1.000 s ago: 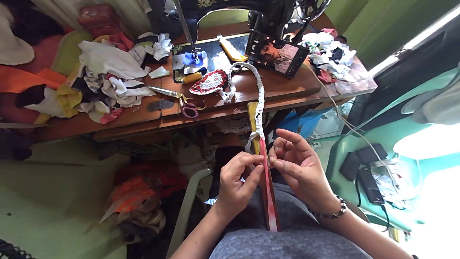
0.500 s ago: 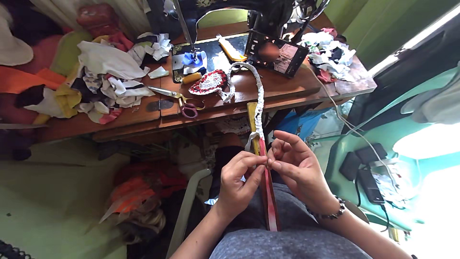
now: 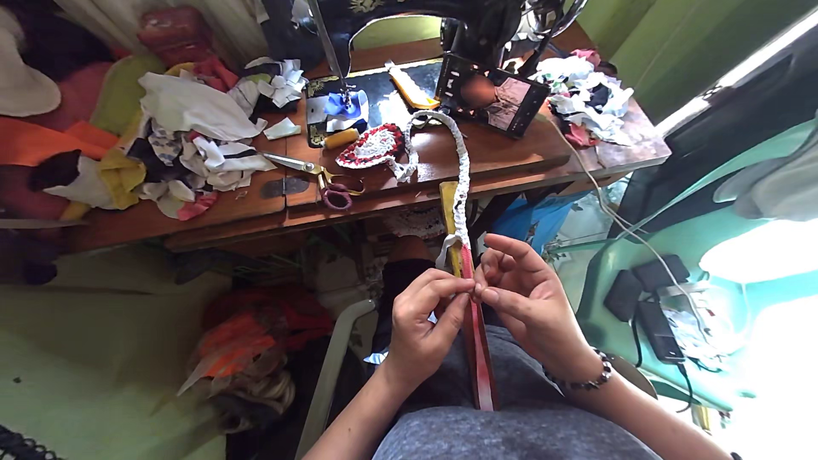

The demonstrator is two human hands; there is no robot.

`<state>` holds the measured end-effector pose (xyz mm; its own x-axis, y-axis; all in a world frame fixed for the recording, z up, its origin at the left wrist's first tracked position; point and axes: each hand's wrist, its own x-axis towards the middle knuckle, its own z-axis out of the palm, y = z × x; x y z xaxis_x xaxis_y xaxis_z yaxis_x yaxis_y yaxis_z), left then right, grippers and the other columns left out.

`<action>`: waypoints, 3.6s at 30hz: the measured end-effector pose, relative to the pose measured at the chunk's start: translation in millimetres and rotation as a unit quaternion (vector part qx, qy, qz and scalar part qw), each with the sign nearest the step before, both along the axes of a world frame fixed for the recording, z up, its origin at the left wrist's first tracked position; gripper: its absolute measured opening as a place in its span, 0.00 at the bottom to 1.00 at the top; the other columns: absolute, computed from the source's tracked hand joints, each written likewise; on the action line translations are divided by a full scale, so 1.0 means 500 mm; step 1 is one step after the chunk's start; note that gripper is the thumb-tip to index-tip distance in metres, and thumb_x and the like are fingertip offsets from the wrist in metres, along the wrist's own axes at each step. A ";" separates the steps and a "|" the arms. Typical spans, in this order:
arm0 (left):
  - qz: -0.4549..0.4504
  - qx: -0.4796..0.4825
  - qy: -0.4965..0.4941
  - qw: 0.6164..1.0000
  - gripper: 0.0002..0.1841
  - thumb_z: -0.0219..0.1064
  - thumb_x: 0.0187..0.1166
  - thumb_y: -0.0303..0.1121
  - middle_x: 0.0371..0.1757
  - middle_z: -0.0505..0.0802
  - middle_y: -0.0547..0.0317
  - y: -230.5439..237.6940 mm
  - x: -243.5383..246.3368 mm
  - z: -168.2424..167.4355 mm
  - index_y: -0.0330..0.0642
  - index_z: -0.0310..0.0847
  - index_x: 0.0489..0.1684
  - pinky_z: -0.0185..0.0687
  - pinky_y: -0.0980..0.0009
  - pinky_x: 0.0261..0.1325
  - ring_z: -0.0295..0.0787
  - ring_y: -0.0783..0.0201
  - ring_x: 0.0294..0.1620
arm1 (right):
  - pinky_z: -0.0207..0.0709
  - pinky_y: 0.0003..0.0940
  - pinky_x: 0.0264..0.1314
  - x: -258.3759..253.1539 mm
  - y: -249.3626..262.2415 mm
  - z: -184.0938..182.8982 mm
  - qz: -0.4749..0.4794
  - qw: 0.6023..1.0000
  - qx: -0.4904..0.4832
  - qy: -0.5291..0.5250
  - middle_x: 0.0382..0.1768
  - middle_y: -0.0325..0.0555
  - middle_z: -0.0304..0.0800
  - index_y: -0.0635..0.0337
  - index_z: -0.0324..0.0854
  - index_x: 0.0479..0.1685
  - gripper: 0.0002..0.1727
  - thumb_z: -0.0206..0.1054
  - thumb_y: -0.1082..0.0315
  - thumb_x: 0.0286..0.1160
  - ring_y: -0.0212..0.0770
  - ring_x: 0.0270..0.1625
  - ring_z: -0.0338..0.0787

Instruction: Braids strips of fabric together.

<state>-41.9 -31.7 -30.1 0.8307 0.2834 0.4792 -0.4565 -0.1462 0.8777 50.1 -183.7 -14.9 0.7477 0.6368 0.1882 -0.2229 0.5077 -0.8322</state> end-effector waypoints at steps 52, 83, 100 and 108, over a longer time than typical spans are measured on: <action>0.088 0.235 -0.012 0.968 0.05 0.71 0.76 0.23 0.51 0.97 0.46 0.004 -0.002 0.025 0.32 0.94 0.40 0.93 0.68 0.59 0.96 0.60 0.54 | 0.91 0.34 0.53 -0.007 -0.005 0.006 -0.090 0.955 -0.094 -0.266 0.48 0.43 0.79 0.32 0.50 0.94 0.54 0.69 0.84 0.68 0.38 0.45 0.89; 0.109 0.276 -0.006 0.955 0.05 0.73 0.76 0.25 0.49 0.98 0.49 0.000 -0.005 0.017 0.35 0.95 0.38 0.93 0.70 0.56 0.96 0.62 0.52 | 0.88 0.28 0.48 -0.017 0.004 -0.002 -0.118 0.935 -0.153 -0.297 0.48 0.43 0.75 0.30 0.44 0.97 0.59 0.69 0.82 0.63 0.33 0.41 0.86; 0.095 0.190 -0.004 0.977 0.02 0.74 0.70 0.22 0.45 0.97 0.48 -0.002 -0.003 0.025 0.32 0.92 0.32 0.94 0.68 0.57 0.96 0.60 0.51 | 0.91 0.30 0.48 -0.024 0.001 -0.002 -0.134 0.927 -0.136 -0.322 0.50 0.43 0.77 0.23 0.44 0.96 0.59 0.71 0.81 0.67 0.35 0.42 0.89; 0.068 0.172 -0.004 0.983 0.02 0.74 0.66 0.19 0.41 0.96 0.49 0.008 0.000 0.037 0.32 0.89 0.26 0.93 0.68 0.54 0.95 0.60 0.48 | 0.94 0.35 0.52 -0.026 -0.002 0.001 -0.119 0.939 -0.109 -0.304 0.55 0.44 0.79 0.21 0.45 0.95 0.58 0.72 0.81 0.70 0.39 0.46 0.92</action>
<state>-42.1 -27.5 -11.8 0.7922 0.2107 0.5728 -0.4195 -0.4937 0.7617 37.0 -184.7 -14.6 0.6699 0.5391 0.5105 0.4250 0.2854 -0.8590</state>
